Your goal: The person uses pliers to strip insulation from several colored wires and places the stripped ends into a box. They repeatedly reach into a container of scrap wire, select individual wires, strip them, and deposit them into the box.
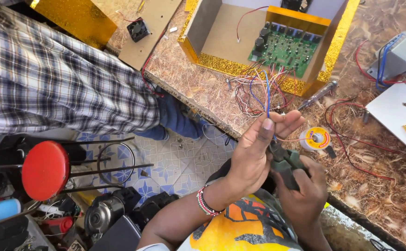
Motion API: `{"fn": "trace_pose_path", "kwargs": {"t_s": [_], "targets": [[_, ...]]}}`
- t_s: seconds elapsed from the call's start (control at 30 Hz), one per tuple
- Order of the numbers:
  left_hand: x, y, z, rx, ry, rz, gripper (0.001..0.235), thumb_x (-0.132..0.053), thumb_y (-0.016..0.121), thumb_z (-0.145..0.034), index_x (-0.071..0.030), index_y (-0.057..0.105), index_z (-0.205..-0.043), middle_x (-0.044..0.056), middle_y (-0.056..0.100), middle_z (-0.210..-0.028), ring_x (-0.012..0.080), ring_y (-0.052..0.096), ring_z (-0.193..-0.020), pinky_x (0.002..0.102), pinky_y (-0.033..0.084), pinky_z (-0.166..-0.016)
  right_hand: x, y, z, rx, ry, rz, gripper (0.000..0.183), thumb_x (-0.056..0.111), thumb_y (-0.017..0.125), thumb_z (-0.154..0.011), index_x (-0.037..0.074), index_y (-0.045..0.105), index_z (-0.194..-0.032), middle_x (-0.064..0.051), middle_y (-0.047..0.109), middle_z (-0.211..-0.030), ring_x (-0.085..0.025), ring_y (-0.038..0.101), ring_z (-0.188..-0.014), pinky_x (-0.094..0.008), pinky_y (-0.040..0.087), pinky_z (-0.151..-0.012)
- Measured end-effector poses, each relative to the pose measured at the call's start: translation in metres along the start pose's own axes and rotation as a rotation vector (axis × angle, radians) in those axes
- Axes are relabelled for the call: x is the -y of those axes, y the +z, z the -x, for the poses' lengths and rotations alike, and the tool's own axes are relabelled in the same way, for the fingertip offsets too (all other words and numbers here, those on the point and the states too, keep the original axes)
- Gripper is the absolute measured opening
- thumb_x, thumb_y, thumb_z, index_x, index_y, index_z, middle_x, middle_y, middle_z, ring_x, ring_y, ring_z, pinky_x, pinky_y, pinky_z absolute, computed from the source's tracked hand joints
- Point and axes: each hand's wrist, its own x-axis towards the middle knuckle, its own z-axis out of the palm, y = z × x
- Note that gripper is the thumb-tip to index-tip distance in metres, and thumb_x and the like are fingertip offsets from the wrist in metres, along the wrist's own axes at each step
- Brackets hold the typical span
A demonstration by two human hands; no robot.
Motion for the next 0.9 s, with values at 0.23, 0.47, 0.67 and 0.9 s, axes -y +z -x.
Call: {"fn": "trace_pose_path", "kwargs": {"t_s": [0.23, 0.47, 0.67, 0.9], "targets": [[0.005, -0.002, 0.007, -0.026, -0.051, 0.038, 0.024, -0.030, 0.055, -0.111, -0.010, 0.056, -0.124, 0.020, 0.060, -0.142, 0.0325, 0.053, -0.141, 0.040, 0.041, -0.124, 0.018, 0.001, -0.004, -0.072, -0.001, 0.099, 0.017, 0.001, 0.078, -0.092, -0.002, 0.077, -0.109, -0.025, 0.061, -0.133, -0.039, 0.058, -0.112, -0.046, 0.040, -0.103], [0.008, 0.004, 0.013, -0.007, -0.048, 0.040, 0.023, -0.027, 0.053, -0.113, -0.008, 0.057, -0.125, 0.020, 0.061, -0.142, 0.0322, 0.056, -0.139, 0.043, 0.045, -0.122, 0.030, -0.008, -0.011, -0.050, -0.003, 0.053, 0.028, 0.005, 0.076, -0.094, -0.011, 0.072, -0.116, -0.031, 0.056, -0.146, -0.044, 0.058, -0.130, -0.050, 0.042, -0.111], [0.016, 0.008, 0.015, 0.007, -0.054, 0.048, 0.024, -0.027, 0.056, -0.112, -0.007, 0.057, -0.125, 0.021, 0.061, -0.141, 0.0345, 0.057, -0.138, 0.042, 0.045, -0.121, 0.019, -0.008, -0.002, -0.040, 0.022, 0.058, 0.032, 0.003, 0.076, -0.092, -0.015, 0.070, -0.118, -0.032, 0.054, -0.148, -0.046, 0.055, -0.124, -0.051, 0.044, -0.105], [0.020, 0.022, 0.019, 0.032, -0.128, 0.077, 0.025, -0.029, 0.056, -0.111, -0.009, 0.057, -0.125, 0.020, 0.061, -0.142, 0.0356, 0.055, -0.140, 0.039, 0.044, -0.122, 0.014, -0.017, 0.003, -0.055, 0.068, 0.076, 0.022, 0.003, 0.071, -0.096, -0.009, 0.074, -0.115, -0.026, 0.066, -0.130, -0.041, 0.063, -0.111, -0.047, 0.051, -0.093]]}}
